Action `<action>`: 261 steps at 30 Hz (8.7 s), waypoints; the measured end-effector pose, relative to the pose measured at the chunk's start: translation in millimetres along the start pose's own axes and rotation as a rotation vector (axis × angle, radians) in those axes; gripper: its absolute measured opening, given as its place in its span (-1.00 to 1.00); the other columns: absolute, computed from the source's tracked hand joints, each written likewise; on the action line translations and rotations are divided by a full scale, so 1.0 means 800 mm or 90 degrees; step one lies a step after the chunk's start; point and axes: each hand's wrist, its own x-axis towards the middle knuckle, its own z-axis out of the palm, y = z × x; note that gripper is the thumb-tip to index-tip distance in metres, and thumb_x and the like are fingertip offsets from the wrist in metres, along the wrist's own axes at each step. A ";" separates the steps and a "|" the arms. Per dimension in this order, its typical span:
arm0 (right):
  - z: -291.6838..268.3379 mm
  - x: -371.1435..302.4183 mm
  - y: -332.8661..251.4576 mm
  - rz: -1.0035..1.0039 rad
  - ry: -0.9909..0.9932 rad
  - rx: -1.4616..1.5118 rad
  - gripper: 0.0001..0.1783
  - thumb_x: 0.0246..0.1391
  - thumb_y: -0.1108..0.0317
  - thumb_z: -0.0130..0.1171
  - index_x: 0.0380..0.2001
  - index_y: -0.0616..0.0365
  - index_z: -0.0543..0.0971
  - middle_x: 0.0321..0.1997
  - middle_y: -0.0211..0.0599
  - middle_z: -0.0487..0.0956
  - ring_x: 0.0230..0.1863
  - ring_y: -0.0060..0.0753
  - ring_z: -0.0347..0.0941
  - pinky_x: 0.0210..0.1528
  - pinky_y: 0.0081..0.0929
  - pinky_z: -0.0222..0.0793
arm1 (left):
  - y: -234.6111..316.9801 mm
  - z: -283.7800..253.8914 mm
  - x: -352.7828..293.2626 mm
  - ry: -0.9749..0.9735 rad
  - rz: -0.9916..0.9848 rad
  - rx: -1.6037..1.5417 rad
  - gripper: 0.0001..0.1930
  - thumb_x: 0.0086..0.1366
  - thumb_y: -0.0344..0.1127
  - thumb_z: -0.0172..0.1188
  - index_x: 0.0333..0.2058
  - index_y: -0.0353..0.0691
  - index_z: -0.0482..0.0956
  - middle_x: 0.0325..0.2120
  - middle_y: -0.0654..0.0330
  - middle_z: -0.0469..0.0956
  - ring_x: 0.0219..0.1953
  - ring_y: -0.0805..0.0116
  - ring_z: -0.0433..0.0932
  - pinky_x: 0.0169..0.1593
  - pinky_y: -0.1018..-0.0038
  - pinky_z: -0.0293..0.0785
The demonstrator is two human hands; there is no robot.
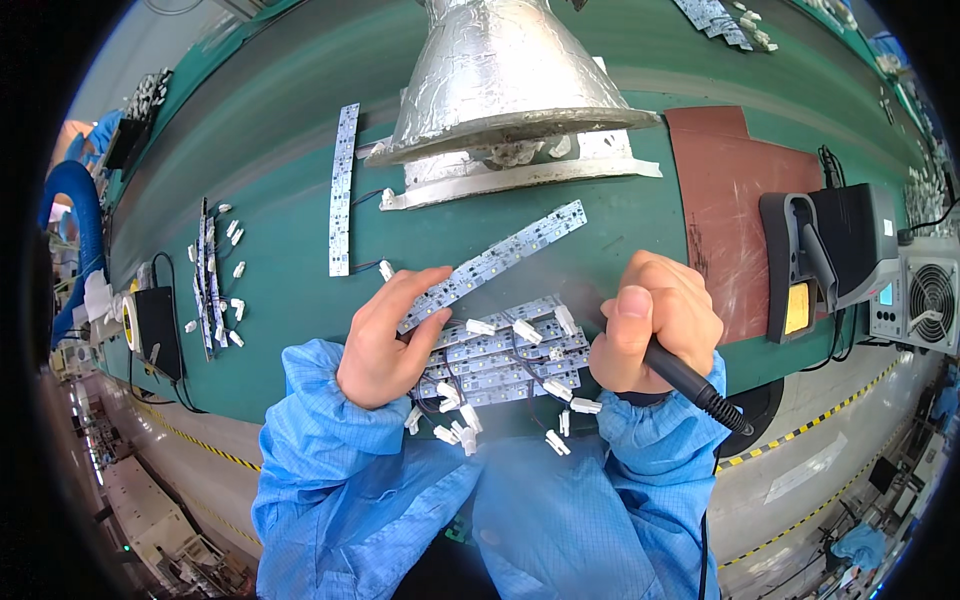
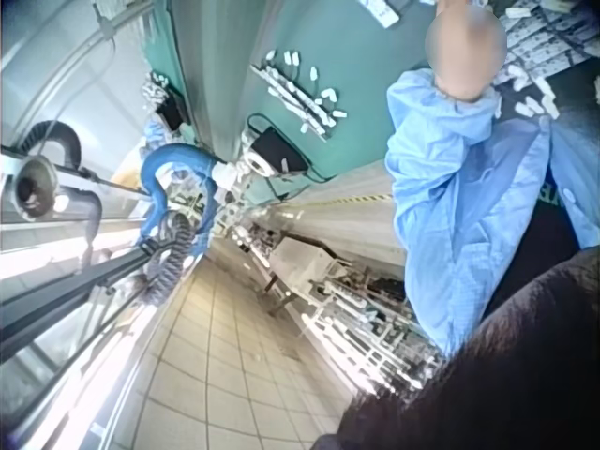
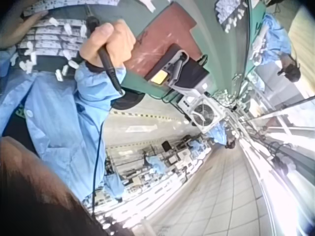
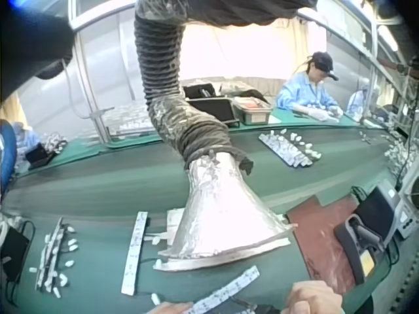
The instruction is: Soldering electronic components onto PCB strips at an assembly station.
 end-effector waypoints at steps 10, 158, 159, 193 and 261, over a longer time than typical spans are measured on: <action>0.000 0.001 0.000 -0.004 -0.008 0.004 -0.68 0.20 0.45 -0.05 -0.65 0.22 0.26 -0.71 -0.26 0.33 -0.75 -0.50 0.15 -0.69 -0.46 0.00 | 0.005 0.003 0.000 0.017 -0.033 0.017 -0.61 0.15 -0.63 0.26 0.00 -0.41 0.54 -0.23 -0.09 0.59 -0.22 0.00 0.61 -0.10 0.33 0.51; 0.031 -0.012 -0.012 -0.129 -0.062 0.075 -0.74 0.12 0.48 -0.02 -0.64 0.20 0.28 -0.78 -0.34 0.22 -0.81 -0.50 0.07 -0.73 -0.44 -0.07 | -0.005 0.009 0.020 -0.063 -0.120 -0.134 -0.67 0.29 -0.53 0.14 0.03 -0.37 0.52 -0.19 0.00 0.65 -0.12 0.26 0.63 0.00 0.41 0.50; 0.031 -0.012 -0.012 -0.129 -0.062 0.076 -0.74 0.12 0.48 -0.02 -0.64 0.20 0.28 -0.78 -0.34 0.22 -0.81 -0.50 0.07 -0.73 -0.44 -0.07 | -0.005 0.010 0.019 -0.063 -0.120 -0.134 -0.67 0.29 -0.53 0.14 0.03 -0.37 0.52 -0.19 0.00 0.65 -0.12 0.26 0.63 0.00 0.41 0.50; -0.012 -0.002 0.011 0.025 0.102 -0.031 -0.65 0.23 0.43 -0.10 -0.67 0.24 0.26 -0.72 -0.28 0.25 -0.71 -0.52 0.05 -0.64 -0.44 -0.06 | -0.010 0.009 0.018 -0.061 -0.091 -0.136 -0.65 0.28 -0.52 0.14 0.06 -0.36 0.51 -0.11 0.00 0.62 -0.04 0.24 0.60 0.07 0.40 0.46; -0.029 0.010 0.039 0.155 0.259 -0.149 -0.58 0.20 0.40 0.09 -0.73 0.32 0.36 -0.64 -0.29 0.47 -0.54 -0.60 0.32 -0.45 -0.62 0.24 | -0.008 0.010 0.018 -0.075 -0.149 -0.143 -0.67 0.32 -0.53 0.14 0.06 -0.35 0.51 -0.15 0.15 0.62 -0.12 0.47 0.53 -0.02 0.53 0.43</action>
